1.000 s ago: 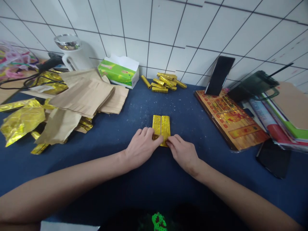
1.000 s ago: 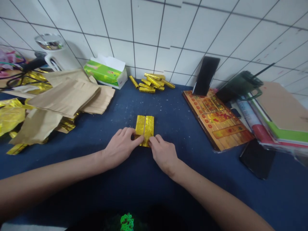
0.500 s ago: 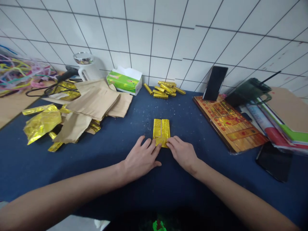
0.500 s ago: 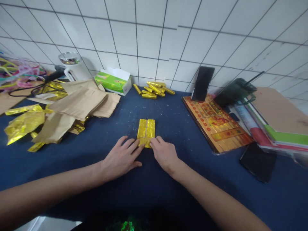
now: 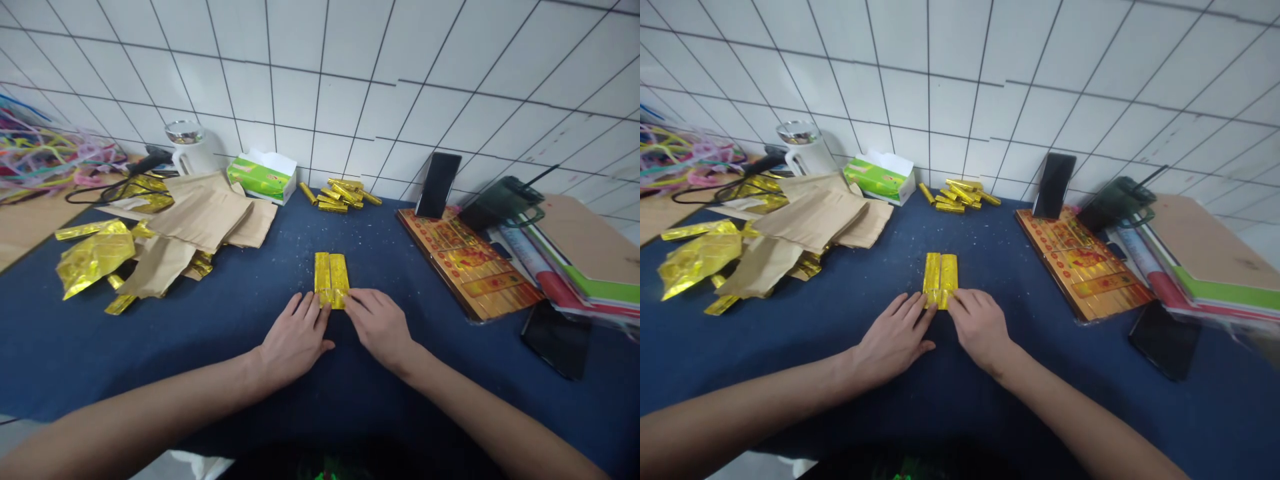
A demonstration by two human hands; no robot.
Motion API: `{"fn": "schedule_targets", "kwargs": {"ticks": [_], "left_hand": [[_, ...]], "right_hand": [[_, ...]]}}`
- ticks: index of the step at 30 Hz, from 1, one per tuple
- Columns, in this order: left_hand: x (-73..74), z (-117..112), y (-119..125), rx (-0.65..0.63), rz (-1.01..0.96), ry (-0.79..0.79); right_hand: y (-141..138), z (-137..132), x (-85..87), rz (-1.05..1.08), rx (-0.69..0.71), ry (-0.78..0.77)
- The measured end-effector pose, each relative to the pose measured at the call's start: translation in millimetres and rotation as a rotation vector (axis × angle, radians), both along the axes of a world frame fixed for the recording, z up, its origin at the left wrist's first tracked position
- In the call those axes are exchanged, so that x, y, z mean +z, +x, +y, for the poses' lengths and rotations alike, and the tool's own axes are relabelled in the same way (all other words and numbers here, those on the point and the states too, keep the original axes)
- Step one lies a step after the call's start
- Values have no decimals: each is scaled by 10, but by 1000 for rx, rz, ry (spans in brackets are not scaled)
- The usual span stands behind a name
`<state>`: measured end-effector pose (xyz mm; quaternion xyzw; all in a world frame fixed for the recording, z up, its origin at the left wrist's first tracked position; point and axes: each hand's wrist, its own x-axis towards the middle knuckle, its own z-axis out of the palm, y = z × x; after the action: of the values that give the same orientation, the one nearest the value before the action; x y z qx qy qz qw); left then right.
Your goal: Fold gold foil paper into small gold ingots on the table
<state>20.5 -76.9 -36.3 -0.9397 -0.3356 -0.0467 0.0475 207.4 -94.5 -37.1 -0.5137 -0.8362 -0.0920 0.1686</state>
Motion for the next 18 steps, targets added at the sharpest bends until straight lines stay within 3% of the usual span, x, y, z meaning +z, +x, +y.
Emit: {"fn": "schedule_targets", "kwargs": {"ticks": [4,12,18], "left_hand": [[21,-11,13,10,-6,3],[81,8,9,3,18,-58],[91,-2,-1,5,-8,-63]], "right_hand": [[-63,-131,56,-30,160,-9],[154,-88,-55,-142,218,-231],[132,-122,-40,-155,180,-274]]}}
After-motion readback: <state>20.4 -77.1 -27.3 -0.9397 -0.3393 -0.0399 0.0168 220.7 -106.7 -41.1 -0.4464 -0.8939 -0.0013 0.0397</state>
